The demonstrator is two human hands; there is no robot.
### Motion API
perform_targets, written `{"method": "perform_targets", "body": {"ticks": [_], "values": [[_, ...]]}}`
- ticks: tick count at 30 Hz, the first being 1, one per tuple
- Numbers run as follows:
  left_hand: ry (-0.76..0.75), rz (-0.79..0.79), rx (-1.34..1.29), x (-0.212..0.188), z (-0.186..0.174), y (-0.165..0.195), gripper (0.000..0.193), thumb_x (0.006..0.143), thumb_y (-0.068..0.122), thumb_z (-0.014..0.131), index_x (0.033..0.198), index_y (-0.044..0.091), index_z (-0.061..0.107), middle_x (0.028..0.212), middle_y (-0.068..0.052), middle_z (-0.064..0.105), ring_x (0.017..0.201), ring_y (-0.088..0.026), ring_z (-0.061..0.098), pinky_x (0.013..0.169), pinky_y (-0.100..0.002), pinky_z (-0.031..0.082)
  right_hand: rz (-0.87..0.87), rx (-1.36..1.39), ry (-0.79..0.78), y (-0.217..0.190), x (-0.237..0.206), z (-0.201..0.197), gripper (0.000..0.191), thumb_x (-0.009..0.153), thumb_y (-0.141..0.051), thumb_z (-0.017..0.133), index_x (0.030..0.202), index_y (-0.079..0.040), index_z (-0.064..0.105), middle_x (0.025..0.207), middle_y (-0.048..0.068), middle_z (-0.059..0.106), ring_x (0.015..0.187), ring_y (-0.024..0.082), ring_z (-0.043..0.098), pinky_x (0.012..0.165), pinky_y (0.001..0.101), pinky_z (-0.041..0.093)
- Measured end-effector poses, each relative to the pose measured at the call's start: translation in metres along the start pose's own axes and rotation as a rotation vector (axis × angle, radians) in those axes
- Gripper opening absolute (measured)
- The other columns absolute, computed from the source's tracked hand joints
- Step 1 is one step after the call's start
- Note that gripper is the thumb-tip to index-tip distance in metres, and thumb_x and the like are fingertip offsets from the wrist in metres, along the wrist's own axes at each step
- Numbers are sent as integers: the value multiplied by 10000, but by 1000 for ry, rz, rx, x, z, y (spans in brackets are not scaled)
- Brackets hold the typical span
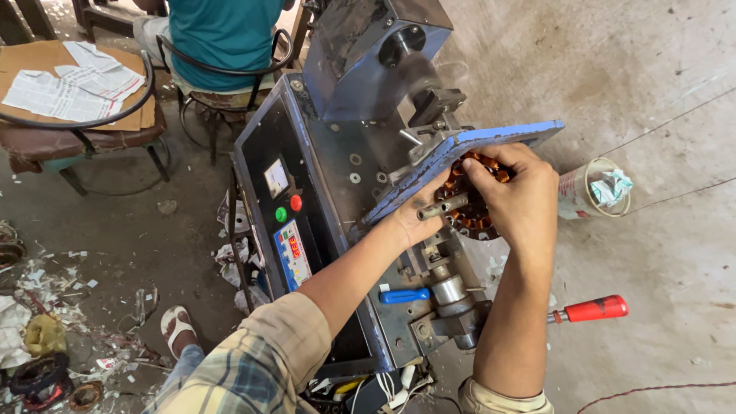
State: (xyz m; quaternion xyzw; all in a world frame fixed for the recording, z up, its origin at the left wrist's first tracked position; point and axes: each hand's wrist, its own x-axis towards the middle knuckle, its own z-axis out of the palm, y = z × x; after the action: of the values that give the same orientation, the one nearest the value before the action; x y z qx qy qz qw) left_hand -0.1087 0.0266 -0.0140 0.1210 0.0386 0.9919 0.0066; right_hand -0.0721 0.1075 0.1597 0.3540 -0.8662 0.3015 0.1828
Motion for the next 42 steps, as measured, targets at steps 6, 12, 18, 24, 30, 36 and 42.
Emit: {"method": "perform_targets", "body": {"ticks": [6,12,18,24,30,36,42], "values": [[-78,3,89,-5,7,3,389,931,312,784,1245,117,660,1222,-58,674,1177,-253,638,1032,-457,519,-2,-3,-2,2,0,0,230,871,-106,820,1079,-20,770,1031,117,757,915,210,730,839,319,547],[-63,-7,69,-14,15,8,366,913,225,794,1239,125,661,1214,-45,674,1141,-231,654,1005,-429,531,18,-1,-6,2,1,0,227,871,-105,815,1081,-27,775,1027,113,759,912,207,734,834,318,549],[-144,39,138,-13,6,5,384,943,149,806,1295,121,653,1257,-37,657,1188,-212,629,1070,-415,503,1,7,-6,1,0,0,221,880,-108,812,1083,-29,776,1038,113,760,934,207,735,847,316,548],[-58,26,30,-1,1,0,410,942,308,784,1269,100,650,1245,-63,673,1197,-240,635,1068,-452,507,1,-12,-14,0,0,0,231,876,-106,813,1087,-21,772,1037,119,759,924,209,729,847,317,541],[-58,23,122,-4,5,3,405,933,311,780,1259,116,639,1234,-51,659,1194,-242,632,1052,-456,521,4,-4,-5,0,0,2,223,878,-105,820,1072,-8,766,1022,118,755,910,204,726,838,315,544],[-75,-19,86,-12,14,10,383,928,256,781,1256,108,651,1225,-63,672,1182,-246,642,1030,-435,536,14,-10,-6,0,1,1,216,881,-102,820,1067,-6,766,1009,115,752,893,202,725,823,317,544],[-121,18,103,-10,3,6,287,978,161,775,1236,93,669,1198,-53,670,1150,-215,639,1025,-401,538,29,-12,-11,0,3,2,211,878,-96,816,1065,-12,766,999,115,750,885,202,721,810,315,538]]}}
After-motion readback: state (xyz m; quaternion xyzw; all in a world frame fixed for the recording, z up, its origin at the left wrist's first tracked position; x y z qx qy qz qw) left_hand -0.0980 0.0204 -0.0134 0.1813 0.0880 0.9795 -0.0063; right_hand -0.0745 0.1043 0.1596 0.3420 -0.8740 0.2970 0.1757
